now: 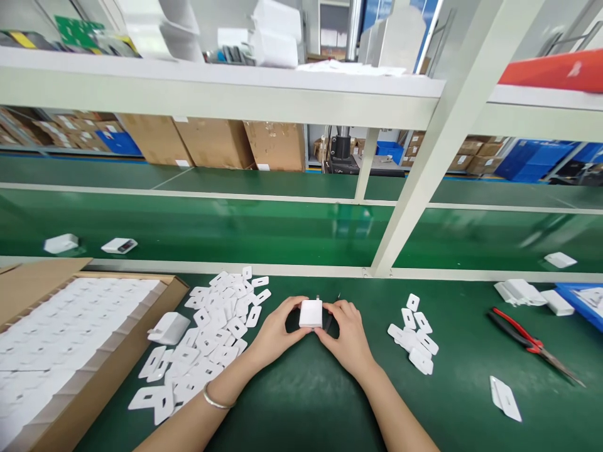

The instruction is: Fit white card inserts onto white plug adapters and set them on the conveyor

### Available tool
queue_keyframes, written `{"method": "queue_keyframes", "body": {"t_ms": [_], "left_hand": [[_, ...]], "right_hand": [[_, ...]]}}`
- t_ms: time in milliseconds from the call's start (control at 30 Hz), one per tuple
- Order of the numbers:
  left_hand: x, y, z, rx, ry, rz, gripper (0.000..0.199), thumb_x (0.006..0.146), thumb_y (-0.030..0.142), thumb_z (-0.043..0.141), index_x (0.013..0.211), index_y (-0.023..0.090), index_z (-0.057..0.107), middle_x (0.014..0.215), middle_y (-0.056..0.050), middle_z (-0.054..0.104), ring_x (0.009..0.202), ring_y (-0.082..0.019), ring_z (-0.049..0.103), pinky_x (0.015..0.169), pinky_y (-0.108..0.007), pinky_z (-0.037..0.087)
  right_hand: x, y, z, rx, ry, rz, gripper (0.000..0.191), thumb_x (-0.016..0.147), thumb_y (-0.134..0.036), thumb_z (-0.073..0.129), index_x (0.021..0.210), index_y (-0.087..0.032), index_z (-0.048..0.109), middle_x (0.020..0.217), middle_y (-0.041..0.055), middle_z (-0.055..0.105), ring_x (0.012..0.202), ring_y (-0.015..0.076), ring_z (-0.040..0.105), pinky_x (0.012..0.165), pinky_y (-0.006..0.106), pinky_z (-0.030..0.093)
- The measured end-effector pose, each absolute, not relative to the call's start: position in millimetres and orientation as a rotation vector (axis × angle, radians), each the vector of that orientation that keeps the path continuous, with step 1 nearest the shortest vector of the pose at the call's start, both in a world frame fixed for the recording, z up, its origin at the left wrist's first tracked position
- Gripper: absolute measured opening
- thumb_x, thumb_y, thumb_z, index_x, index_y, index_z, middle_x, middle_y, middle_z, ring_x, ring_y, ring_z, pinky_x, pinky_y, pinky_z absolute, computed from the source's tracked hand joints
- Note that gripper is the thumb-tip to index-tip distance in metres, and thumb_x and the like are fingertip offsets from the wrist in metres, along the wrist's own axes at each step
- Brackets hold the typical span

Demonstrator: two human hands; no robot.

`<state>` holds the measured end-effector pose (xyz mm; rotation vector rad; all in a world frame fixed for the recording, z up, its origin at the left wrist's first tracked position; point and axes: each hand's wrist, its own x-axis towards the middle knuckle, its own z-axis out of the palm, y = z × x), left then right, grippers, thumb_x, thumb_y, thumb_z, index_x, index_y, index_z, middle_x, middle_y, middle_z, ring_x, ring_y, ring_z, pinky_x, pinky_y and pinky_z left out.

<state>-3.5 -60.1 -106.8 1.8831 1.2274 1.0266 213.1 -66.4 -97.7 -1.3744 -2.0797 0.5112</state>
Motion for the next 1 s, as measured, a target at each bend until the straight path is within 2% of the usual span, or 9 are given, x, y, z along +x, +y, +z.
{"method": "queue_keyframes", "body": {"t_ms": [200, 333, 633, 833, 1000], "left_hand": [[-6, -60, -108, 1.957, 1.143, 0.970, 0.060, 0.090, 0.020, 0.067, 0.146, 0.028, 0.048, 0.139, -0.008, 0.062, 0.126, -0.027, 0.062, 0.109, -0.044, 0.052], [-7, -61, -111, 1.931, 1.124, 0.940, 0.066, 0.091, 0.017, 0.064, 0.152, 0.030, 0.042, 0.144, -0.008, 0.058, 0.132, -0.027, 0.059, 0.113, -0.046, 0.049], [-6, -61, -112, 1.888, 1.146, 0.946, 0.057, 0.090, 0.016, 0.066, 0.142, 0.028, 0.047, 0.139, -0.008, 0.059, 0.129, -0.028, 0.059, 0.112, -0.047, 0.050], [-6, -62, -111, 1.938, 1.132, 0.922, 0.066, 0.085, 0.009, 0.064, 0.145, 0.028, 0.043, 0.140, -0.009, 0.058, 0.130, -0.029, 0.058, 0.111, -0.047, 0.050], [-7, -61, -110, 1.925, 1.100, 0.921, 0.066, 0.085, 0.007, 0.061, 0.145, 0.028, 0.044, 0.141, -0.009, 0.057, 0.131, -0.028, 0.057, 0.113, -0.047, 0.048]], "right_hand": [[216, -67, -98, -1.389, -2.071, 0.558, 0.035, 0.091, -0.035, 0.070, 0.125, -0.026, 0.064, 0.114, 0.0093, 0.063, 0.110, 0.0296, 0.060, 0.097, 0.049, 0.051], [219, -66, -94, -1.422, -2.076, 0.578, 0.034, 0.091, -0.037, 0.071, 0.122, -0.026, 0.065, 0.113, 0.0082, 0.063, 0.111, 0.0290, 0.060, 0.099, 0.048, 0.050], [218, -69, -88, -1.443, -2.104, 0.582, 0.034, 0.093, -0.037, 0.068, 0.126, -0.029, 0.064, 0.113, 0.0079, 0.065, 0.110, 0.0286, 0.062, 0.097, 0.046, 0.051], [217, -69, -88, -1.459, -2.112, 0.573, 0.034, 0.091, -0.032, 0.069, 0.124, -0.028, 0.063, 0.113, 0.0073, 0.064, 0.111, 0.0280, 0.062, 0.096, 0.045, 0.050], [216, -69, -89, -1.472, -2.140, 0.568, 0.038, 0.090, -0.029, 0.068, 0.127, -0.026, 0.061, 0.116, 0.0079, 0.063, 0.111, 0.0283, 0.062, 0.095, 0.045, 0.049]]}}
